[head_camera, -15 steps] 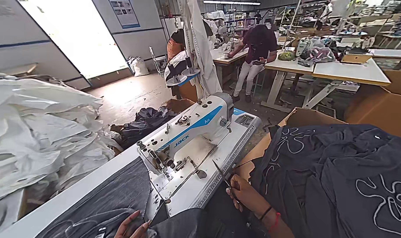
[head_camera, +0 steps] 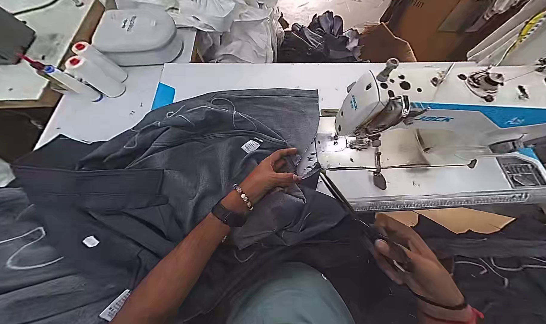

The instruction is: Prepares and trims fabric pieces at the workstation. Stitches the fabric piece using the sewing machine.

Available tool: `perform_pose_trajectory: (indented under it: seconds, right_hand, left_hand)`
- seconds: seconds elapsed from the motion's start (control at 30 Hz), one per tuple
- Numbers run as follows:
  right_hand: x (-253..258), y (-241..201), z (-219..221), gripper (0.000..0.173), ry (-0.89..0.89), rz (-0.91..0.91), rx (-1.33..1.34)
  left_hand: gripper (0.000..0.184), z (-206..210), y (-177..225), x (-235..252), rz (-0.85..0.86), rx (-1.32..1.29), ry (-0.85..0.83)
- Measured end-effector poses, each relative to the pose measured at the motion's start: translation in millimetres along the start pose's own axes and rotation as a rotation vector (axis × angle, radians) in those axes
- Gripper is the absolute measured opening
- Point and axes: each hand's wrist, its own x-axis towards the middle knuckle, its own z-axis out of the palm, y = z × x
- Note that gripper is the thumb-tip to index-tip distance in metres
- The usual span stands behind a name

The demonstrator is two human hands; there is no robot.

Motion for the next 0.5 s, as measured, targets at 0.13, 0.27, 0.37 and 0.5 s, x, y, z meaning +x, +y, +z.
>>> perform_pose_trajectory:
  seconds: [0.13,0.27,0.37,0.5]
  right_hand:
    - [37,-1,5,0.029,-0.088,0.151,-0.051]
    - [55,-9,3,0.028,-0.199,0.217,-0.062]
    - [66,-15,-6,0.027,-0.305,0.248,-0.121]
    - [73,-23,-17,0.024,-0.418,0.293,-0.189]
  left_hand:
    - [0.075,-2,1,-2,-0.02,-0.046,-0.033]
    - [0.076,-6,0,-1,-0.023,-0.049,-0.058]
    - [0.074,-6,3,-2,-0.046,-0.031,-0.071]
    - [0.084,-5,5,-2,-0.059,-0.006,-0.096]
